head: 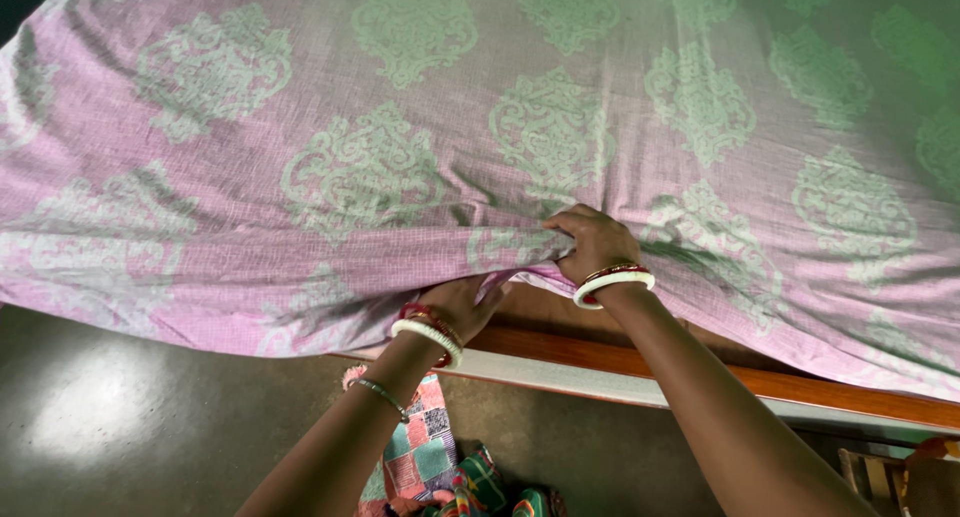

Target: The person spreads a patterned sheet over a mattress, smoothing it by hand and tucking the edges under the mattress along the sides and corners until the bed is made.

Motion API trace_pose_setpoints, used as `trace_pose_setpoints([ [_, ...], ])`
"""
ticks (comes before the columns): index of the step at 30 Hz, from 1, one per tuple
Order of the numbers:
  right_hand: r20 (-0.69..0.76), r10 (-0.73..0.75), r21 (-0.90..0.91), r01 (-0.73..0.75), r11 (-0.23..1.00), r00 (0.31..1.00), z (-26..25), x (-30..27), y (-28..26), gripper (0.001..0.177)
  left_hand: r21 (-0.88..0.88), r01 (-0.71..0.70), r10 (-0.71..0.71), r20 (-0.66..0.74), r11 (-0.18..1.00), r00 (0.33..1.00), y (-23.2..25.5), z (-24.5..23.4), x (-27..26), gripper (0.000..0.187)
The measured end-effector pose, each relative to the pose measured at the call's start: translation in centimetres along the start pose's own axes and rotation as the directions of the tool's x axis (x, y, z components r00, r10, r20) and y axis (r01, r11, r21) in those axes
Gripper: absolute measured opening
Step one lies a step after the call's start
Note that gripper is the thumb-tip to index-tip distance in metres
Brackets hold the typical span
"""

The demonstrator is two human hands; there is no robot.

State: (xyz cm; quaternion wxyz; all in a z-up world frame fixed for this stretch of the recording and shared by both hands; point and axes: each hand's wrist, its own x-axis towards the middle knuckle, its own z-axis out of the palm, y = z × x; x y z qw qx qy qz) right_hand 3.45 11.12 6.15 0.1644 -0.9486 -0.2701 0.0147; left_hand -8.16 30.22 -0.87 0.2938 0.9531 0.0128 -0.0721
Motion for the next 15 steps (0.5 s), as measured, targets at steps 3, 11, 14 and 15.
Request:
trace_pose_setpoints([
  [3, 0.001, 0.023, 0.012, -0.023, 1.0, 1.0, -0.1, -0.3, -0.7, 0.042, -0.09, -0.083, 0.076, -0.075, 0.992, 0.994, -1.8, 2.5, 1.8, 0.056],
  [11, -0.026, -0.066, -0.015, 0.066, 0.998, 0.997, 0.1, -1.4, 0.6, 0.052, 0.122, 0.082, -0.091, 0.072, 0.989, 0.993, -5.0, 3.5, 3.6, 0.05],
  [14, -0.07, -0.127, -0.087, 0.12, 0.989, 0.989, 0.7, -2.1, 1.4, 0.062, 0.3, 0.133, -0.19, 0.17, 0.945, 0.967, -5.1, 0.3, 2.7, 0.048],
  [15, -0.006, -0.156, -0.058, 0.155, 0.986, 0.988, 0.9, -2.5, 1.8, 0.067, 0.346, 0.132, -0.209, 0.196, 0.929, 0.958, -4.9, -0.6, 2.6, 0.048],
])
